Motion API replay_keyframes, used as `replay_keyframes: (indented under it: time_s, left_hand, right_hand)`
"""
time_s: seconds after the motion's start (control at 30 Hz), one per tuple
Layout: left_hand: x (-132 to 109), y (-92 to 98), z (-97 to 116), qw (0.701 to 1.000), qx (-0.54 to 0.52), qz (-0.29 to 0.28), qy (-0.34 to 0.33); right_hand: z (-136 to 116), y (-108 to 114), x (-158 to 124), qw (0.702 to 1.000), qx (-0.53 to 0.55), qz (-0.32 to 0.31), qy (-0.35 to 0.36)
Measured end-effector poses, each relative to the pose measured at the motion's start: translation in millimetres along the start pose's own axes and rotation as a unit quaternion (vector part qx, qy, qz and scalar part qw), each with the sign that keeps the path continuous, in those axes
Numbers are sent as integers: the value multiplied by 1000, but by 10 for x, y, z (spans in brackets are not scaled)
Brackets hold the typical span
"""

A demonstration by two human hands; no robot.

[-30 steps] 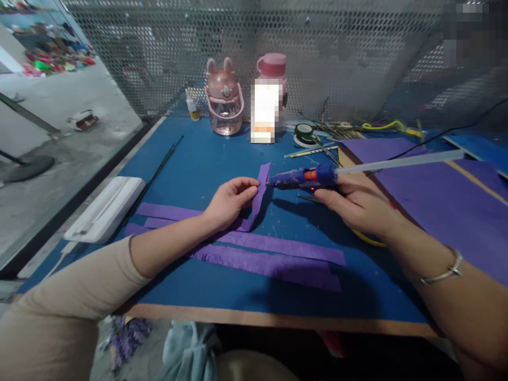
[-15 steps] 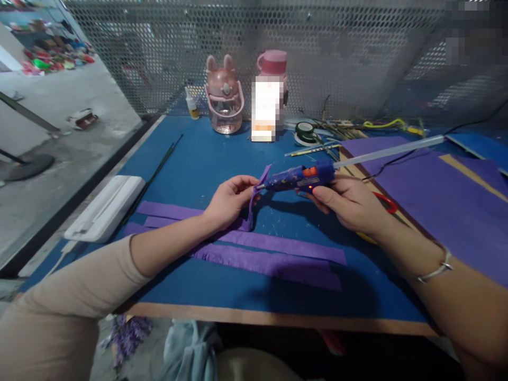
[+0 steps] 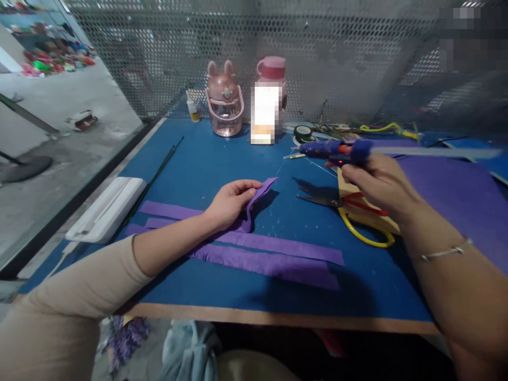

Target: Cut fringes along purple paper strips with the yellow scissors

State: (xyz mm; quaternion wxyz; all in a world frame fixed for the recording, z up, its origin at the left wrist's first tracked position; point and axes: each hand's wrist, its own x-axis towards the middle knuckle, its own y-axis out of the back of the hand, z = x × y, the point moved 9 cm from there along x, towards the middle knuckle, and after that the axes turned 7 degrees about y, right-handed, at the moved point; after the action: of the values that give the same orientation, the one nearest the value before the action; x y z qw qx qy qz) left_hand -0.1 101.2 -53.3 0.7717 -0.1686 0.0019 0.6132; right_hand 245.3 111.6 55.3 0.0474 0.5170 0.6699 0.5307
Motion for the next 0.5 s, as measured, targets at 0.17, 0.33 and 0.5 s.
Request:
replay_keyframes:
  time_s: [0.17, 0.33, 0.5]
  left_hand:
    - [-5, -32, 6, 1000, -3, -17, 14]
    - [-66, -170, 76, 993, -45, -99, 47]
    - [-156, -293, 94, 982, -60, -162, 73]
  right_hand:
    - [572, -406, 208, 977, -206, -60, 18]
    - [716, -534, 374, 952, -285, -112, -22]
    - [-550, -505, 299, 982, -85, -117, 125]
